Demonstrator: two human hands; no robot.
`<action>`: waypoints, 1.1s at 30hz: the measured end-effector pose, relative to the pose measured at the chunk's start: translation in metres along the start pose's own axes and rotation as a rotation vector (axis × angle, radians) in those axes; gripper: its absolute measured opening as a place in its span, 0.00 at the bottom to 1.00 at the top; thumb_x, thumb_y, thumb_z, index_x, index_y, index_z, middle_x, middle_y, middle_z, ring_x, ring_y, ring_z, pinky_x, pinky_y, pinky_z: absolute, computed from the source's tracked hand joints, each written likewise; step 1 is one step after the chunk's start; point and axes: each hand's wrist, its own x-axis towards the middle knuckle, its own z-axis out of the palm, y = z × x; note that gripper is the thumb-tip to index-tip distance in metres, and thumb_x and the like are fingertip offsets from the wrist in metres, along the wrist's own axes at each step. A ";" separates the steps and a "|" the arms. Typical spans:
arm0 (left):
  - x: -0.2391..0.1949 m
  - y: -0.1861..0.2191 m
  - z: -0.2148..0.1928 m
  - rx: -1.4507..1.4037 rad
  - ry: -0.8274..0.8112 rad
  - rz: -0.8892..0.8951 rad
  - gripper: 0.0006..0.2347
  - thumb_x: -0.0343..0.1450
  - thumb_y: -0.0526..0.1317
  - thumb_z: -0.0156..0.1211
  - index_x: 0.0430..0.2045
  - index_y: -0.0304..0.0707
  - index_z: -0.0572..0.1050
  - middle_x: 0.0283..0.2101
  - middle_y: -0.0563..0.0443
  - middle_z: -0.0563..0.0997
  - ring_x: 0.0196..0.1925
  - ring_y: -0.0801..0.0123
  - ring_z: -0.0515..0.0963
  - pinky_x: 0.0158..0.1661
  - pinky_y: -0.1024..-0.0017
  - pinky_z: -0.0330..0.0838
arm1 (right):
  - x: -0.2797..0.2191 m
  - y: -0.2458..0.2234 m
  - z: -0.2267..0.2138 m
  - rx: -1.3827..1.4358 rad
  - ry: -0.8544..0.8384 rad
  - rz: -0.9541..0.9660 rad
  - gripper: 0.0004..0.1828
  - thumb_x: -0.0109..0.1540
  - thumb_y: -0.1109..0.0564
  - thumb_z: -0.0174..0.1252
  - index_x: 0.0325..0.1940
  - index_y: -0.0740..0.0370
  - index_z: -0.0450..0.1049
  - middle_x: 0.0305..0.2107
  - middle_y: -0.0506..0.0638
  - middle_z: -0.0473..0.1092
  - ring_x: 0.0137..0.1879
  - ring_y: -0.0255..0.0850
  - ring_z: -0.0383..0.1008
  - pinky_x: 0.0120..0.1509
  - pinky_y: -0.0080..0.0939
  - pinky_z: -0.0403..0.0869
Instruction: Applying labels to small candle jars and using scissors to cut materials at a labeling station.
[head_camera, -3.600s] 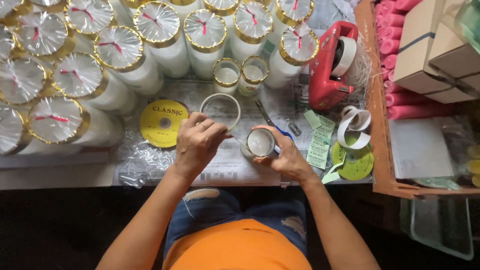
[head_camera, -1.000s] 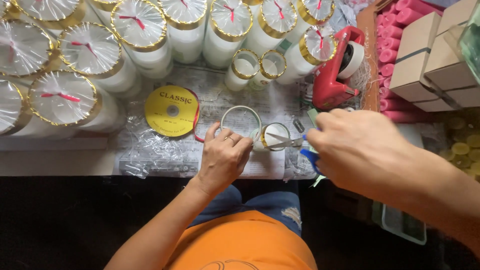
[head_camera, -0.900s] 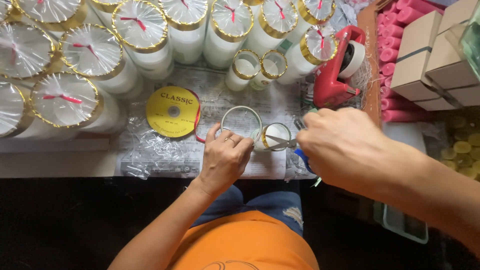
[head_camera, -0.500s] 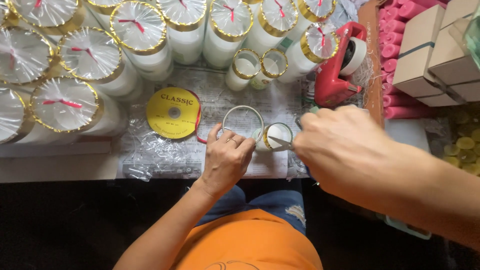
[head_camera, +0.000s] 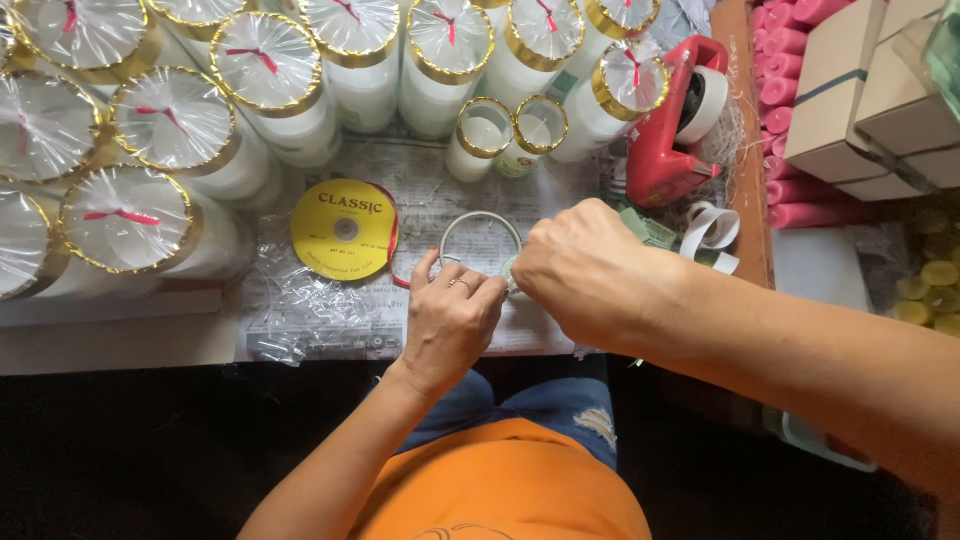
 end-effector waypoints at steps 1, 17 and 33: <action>0.000 0.000 0.000 0.005 0.003 0.003 0.03 0.69 0.37 0.64 0.26 0.49 0.75 0.24 0.56 0.77 0.33 0.66 0.78 0.59 0.51 0.66 | 0.001 -0.001 -0.001 0.000 -0.020 -0.008 0.07 0.49 0.63 0.57 0.15 0.58 0.74 0.14 0.57 0.70 0.24 0.49 0.75 0.27 0.51 0.72; -0.013 -0.063 0.020 0.279 -0.178 -0.134 0.22 0.60 0.44 0.75 0.47 0.43 0.79 0.44 0.50 0.84 0.49 0.62 0.79 0.63 0.50 0.61 | -0.095 0.050 0.063 0.329 0.366 0.549 0.13 0.54 0.53 0.67 0.40 0.59 0.80 0.30 0.61 0.79 0.41 0.60 0.81 0.46 0.61 0.77; 0.026 -0.007 0.090 -0.564 -0.301 -0.364 0.35 0.55 0.44 0.81 0.58 0.40 0.73 0.57 0.42 0.80 0.60 0.51 0.78 0.59 0.59 0.73 | 0.027 0.027 0.278 0.710 0.295 0.832 0.05 0.60 0.51 0.61 0.39 0.42 0.74 0.34 0.43 0.75 0.46 0.44 0.80 0.48 0.52 0.81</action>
